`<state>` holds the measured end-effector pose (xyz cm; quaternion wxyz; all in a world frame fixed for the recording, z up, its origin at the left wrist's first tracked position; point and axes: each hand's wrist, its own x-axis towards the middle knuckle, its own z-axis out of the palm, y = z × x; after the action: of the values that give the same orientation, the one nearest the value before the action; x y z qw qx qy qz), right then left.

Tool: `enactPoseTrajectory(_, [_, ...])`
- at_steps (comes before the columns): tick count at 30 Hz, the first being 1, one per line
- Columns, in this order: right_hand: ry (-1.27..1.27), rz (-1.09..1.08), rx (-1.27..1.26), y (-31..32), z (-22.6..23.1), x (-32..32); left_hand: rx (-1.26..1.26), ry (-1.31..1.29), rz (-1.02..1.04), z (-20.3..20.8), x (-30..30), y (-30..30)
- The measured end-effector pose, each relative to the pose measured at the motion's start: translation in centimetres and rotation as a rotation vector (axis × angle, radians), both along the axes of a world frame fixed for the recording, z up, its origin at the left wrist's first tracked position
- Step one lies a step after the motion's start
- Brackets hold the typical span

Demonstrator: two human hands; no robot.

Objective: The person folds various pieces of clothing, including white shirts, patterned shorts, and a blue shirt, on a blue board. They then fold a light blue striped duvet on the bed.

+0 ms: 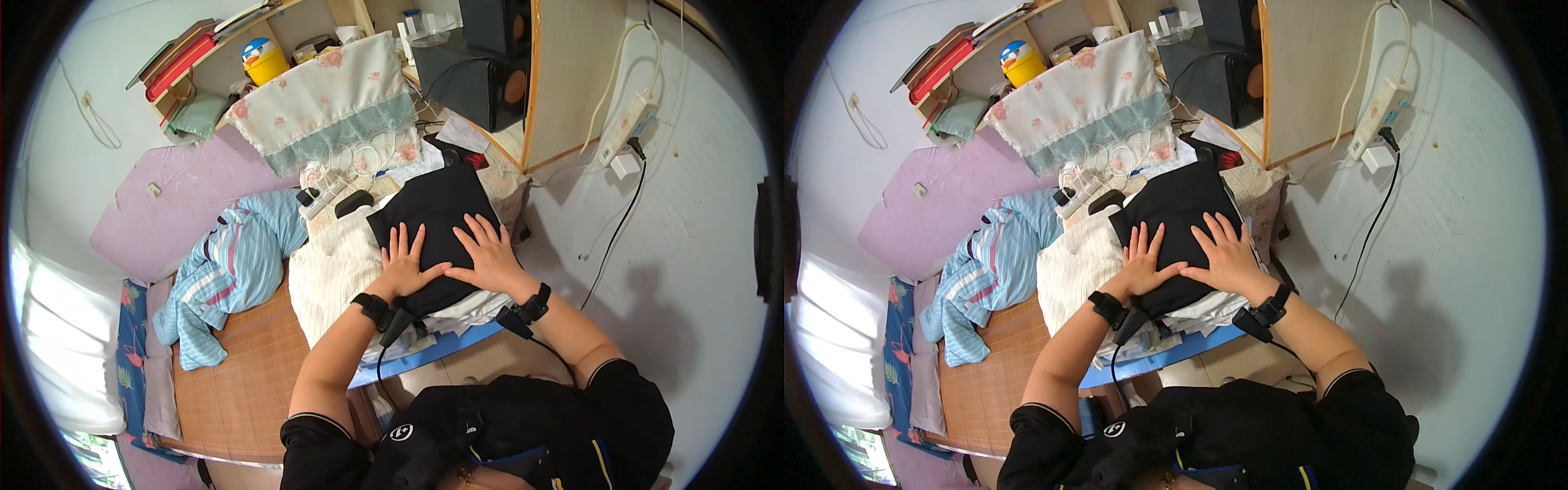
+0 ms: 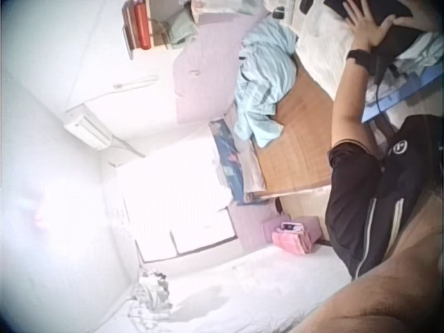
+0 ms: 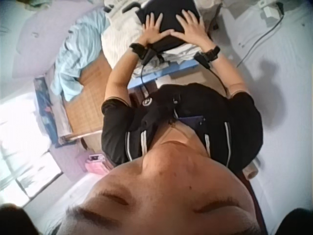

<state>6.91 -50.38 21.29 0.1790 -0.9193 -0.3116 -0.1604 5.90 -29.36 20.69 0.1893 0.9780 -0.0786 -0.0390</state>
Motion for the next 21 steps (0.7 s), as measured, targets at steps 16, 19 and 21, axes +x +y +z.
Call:
enactPoseTrajectory(16, [0.072,-0.017,0.064,-0.7,1.3,-0.8,0.066,-0.282,-0.072,1.6,-8.8,-0.4])
enactPoseTrajectory(19, [0.01,-0.056,0.062,0.8,2.6,-2.0,-0.053,-0.295,-0.043,1.4,-10.5,0.8])
enactPoseTrajectory(21, [0.027,0.017,0.223,2.0,3.8,-3.2,-0.262,-0.342,-0.018,1.5,-11.9,2.6])
